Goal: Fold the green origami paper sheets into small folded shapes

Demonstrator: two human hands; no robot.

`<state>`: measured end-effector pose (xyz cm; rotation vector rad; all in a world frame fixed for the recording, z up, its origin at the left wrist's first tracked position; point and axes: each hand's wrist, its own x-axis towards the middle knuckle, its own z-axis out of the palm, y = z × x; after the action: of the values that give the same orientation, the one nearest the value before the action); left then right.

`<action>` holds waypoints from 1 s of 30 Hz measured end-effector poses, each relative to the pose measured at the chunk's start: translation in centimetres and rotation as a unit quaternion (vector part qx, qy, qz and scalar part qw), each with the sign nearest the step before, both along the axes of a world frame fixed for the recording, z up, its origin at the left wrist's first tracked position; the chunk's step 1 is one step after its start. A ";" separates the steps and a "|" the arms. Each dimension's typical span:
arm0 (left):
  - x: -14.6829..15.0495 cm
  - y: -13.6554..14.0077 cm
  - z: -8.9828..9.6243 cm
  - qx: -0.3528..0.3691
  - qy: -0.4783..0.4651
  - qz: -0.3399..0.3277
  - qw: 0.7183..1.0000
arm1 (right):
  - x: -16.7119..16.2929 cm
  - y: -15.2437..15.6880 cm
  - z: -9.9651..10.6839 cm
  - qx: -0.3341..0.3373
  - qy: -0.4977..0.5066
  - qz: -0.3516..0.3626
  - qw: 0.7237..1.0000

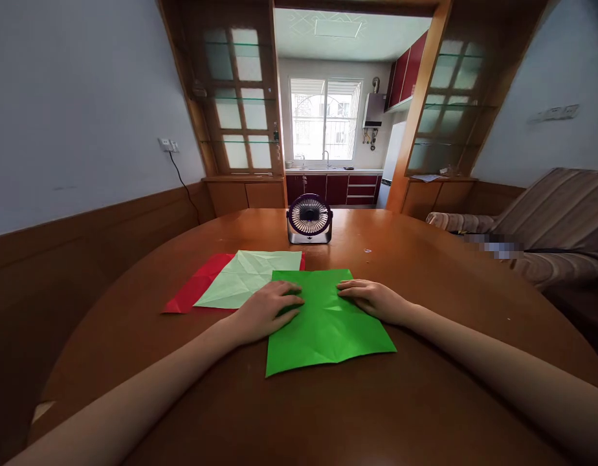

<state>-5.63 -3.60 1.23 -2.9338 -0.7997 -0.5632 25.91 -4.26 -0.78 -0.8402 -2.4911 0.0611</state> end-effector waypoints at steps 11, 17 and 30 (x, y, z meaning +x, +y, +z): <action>-2.1 1.5 0.3 -0.035 0.033 -0.020 0.999 | 1.9 -0.3 0.5 -0.067 0.002 -0.008 0.998; -2.5 1.3 0.9 -0.064 0.000 -0.054 0.996 | 3.6 0.3 0.2 -0.091 0.018 -0.034 0.995; -1.8 1.4 0.5 -0.011 0.022 -0.077 0.997 | 3.7 -0.1 0.5 -0.106 0.045 0.008 0.993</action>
<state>-7.43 -2.19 1.75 -3.0346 -0.5831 -0.5010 29.63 -4.32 -0.30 -0.8829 -2.4358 0.3665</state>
